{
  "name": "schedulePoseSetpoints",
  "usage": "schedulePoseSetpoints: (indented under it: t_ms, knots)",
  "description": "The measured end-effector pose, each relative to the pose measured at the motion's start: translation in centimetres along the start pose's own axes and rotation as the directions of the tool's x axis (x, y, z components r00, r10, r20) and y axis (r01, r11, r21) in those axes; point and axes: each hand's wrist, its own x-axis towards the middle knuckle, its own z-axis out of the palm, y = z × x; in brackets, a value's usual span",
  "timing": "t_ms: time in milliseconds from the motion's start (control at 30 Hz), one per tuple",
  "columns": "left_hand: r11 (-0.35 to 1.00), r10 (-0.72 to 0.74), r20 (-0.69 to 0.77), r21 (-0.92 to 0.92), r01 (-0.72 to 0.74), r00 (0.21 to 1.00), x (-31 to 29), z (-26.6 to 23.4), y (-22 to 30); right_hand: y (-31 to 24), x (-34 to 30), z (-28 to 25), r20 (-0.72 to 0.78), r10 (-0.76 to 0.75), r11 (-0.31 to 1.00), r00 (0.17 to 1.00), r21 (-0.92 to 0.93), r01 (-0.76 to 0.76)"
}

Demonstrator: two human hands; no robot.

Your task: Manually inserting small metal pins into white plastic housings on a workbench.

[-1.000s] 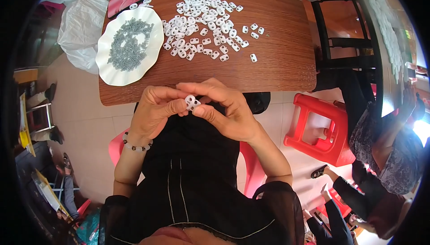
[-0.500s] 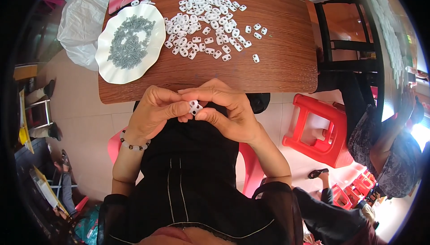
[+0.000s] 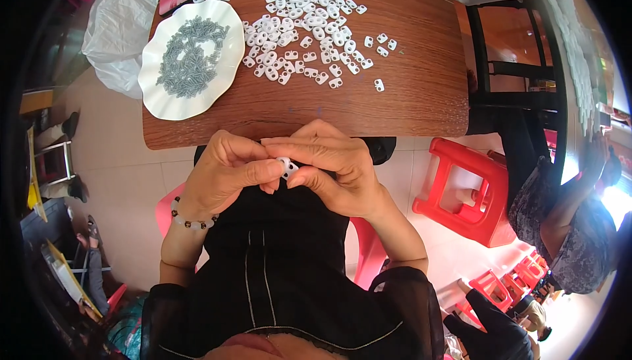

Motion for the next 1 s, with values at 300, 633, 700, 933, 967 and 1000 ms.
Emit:
schedulePoseSetpoints:
  t_ms: [300, 633, 700, 933, 967, 1000]
  knots:
    - [0.999, -0.034, 0.041, 0.031, 0.033, 0.999, -0.2, 0.0, 0.5, -0.1, -0.1, 0.0, -0.015, 0.001, 1.0, 1.0, 0.02, 0.0]
    - [0.996, -0.057, 0.031, 0.074, 0.055, 0.998, -0.3, 0.3, 1.1, 0.0, -0.1, 0.0, -0.012, -0.062, 0.998, 0.998, -0.007, 0.062]
    - [0.997, -0.055, 0.022, 0.062, 0.054, 0.998, -0.3, 0.4, 1.1, 0.1, -0.2, 0.2, -0.026, -0.067, 0.998, 0.997, -0.023, 0.067]
    - [0.998, -0.055, 0.023, -0.013, 0.056, 0.998, 0.0, 0.2, 0.8, 0.3, -0.1, 0.8, -0.089, -0.079, 0.997, 0.993, -0.014, 0.078]
    - [0.998, -0.055, 0.024, -0.013, 0.055, 0.998, 0.1, 0.2, 0.7, 0.3, -0.2, 0.9, -0.089, -0.079, 0.997, 0.993, -0.015, 0.078]
    - [0.999, -0.031, 0.02, 0.011, 0.031, 0.999, 0.2, 0.1, 0.5, 0.2, -0.4, 1.2, -0.12, -0.027, 1.0, 0.992, -0.015, 0.026]
